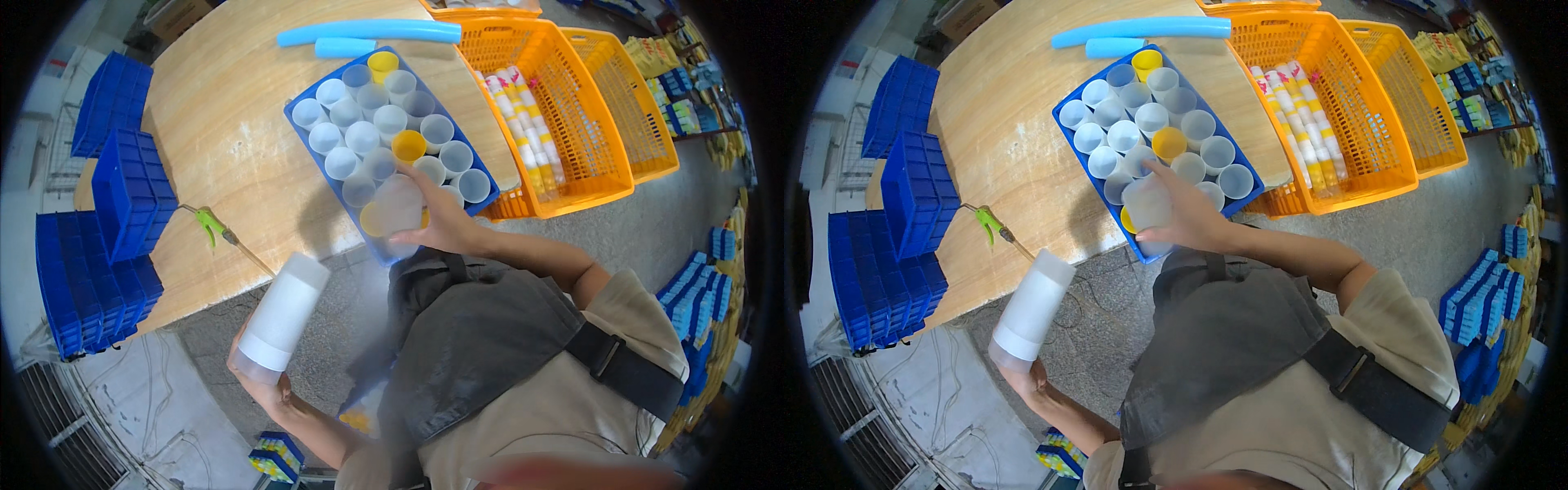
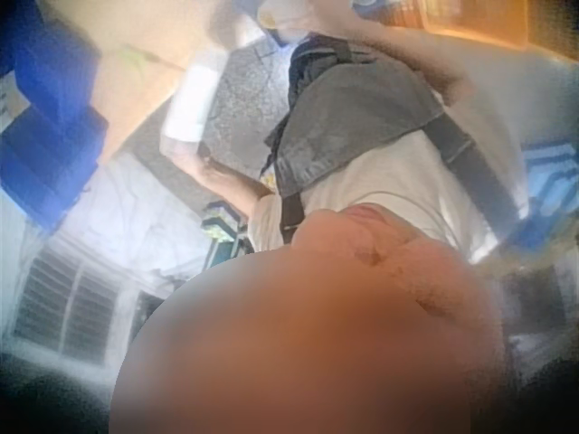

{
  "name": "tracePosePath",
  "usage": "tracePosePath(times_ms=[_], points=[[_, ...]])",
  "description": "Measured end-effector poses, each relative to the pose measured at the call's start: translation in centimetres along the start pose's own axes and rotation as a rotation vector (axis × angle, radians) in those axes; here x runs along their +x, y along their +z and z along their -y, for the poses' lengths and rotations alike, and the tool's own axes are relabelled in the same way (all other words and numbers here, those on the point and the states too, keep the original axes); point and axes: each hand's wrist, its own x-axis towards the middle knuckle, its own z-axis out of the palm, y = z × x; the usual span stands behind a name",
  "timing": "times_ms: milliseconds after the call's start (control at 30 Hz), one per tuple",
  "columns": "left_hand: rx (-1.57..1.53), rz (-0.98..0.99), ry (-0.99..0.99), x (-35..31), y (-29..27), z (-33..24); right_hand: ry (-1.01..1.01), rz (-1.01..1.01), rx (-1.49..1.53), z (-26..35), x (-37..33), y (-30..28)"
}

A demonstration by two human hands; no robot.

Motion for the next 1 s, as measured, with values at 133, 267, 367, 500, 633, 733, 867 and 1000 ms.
tracePosePath(times_ms=[133, 267, 367, 500, 633, 733, 867, 1000], points=[[-0.150, -0.033, -0.085, 0.4, -2.7, 3.2, 0.056, 0.255, -0.263, -3.2, -0.5, 2.3], [-0.170, -0.025, -0.169, -0.5, -1.8, 7.2, -0.476, 0.288, -0.696, -2.4, -1.4, 3.2], [-0.280, 0.124, -0.312, -3.0, -0.3, 8.5, -0.528, 0.366, -0.302, 0.4, -2.8, 2.5], [-0.642, 0.482, -0.379, -7.4, 1.8, 9.3, -0.790, 0.499, -0.344, 2.3, -3.2, 1.2], [-0.390, 0.314, -0.460, -10.1, 5.7, 11.9, -0.711, 0.427, -0.858, -0.7, -0.5, -1.4], [-0.420, 0.381, -0.628, -9.7, 11.3, 14.9, -0.537, 0.387, -0.695, -3.9, 0.1, -5.1], [-0.483, 0.232, -0.519, -6.9, 20.8, 19.2, -0.365, 0.193, -0.384, -7.7, 0.3, -10.3], [-0.650, -0.339, -0.665, -4.4, 28.6, 24.1, 0.047, 0.035, -0.319, -12.2, 4.0, -15.0]])
